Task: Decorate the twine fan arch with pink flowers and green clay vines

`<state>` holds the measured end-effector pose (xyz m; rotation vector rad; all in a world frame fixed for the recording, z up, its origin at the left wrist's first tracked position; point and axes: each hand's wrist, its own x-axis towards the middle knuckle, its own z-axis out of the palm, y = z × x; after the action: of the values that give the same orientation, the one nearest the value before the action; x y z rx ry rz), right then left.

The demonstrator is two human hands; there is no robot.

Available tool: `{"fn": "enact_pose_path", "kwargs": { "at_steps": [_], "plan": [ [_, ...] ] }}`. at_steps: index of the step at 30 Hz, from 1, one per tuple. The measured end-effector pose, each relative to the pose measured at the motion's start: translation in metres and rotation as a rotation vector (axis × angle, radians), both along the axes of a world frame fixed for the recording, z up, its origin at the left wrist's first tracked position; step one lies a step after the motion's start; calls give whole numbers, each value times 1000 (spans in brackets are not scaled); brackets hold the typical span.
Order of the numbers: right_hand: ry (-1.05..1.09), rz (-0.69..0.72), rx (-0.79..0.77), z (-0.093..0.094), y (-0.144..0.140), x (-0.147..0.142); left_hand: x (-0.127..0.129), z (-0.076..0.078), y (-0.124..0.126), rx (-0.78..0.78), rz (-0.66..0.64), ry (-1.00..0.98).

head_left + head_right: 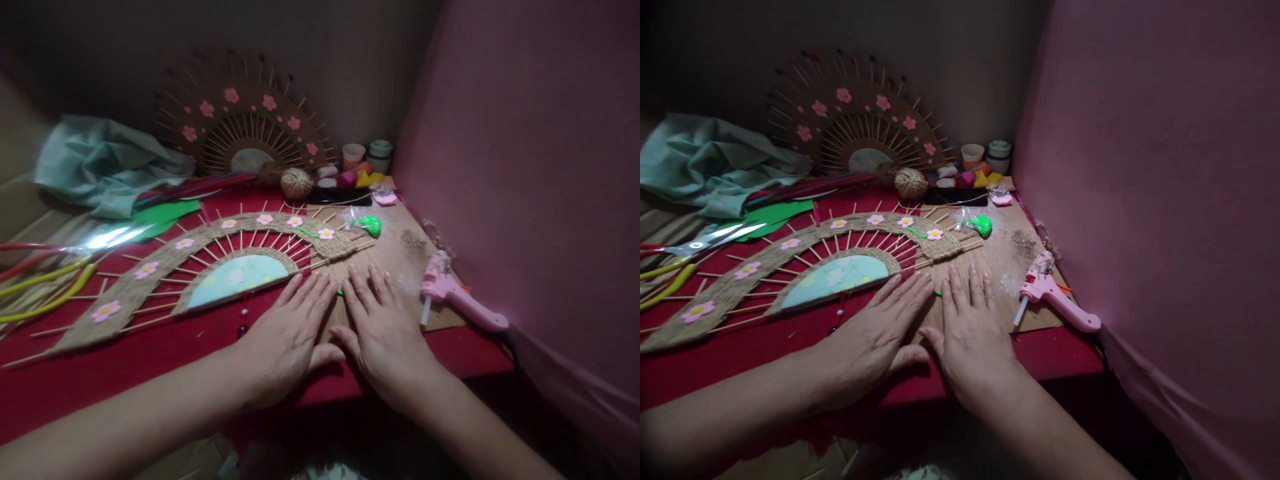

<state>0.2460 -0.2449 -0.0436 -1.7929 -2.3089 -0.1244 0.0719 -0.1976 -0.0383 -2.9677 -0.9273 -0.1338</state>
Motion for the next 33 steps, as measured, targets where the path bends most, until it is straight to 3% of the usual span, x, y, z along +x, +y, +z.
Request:
{"fn": "enact_pose_path", "kwargs": {
  "at_steps": [5, 10, 15, 20, 28, 33],
  "plan": [
    [4, 17, -32, -4, -8, 1, -9, -7, -9, 4, 18, -62],
    [1, -25, -17, -2, 1, 1, -11, 8, 1, -150, 95, -127],
    [4, -8, -12, 2, -1, -1, -12, 12, -1, -126, 85, -228],
    [9, 23, -11, -2, -11, -8, -5, 3, -9, -86, -52, -131],
    [12, -6, -63, 2, 10, -6, 10, 11, 6, -71, -43, -2],
    [21, 5, -60, 1, -3, -3, 4, 2, -7, -6, -43, -28]
  ]
}}
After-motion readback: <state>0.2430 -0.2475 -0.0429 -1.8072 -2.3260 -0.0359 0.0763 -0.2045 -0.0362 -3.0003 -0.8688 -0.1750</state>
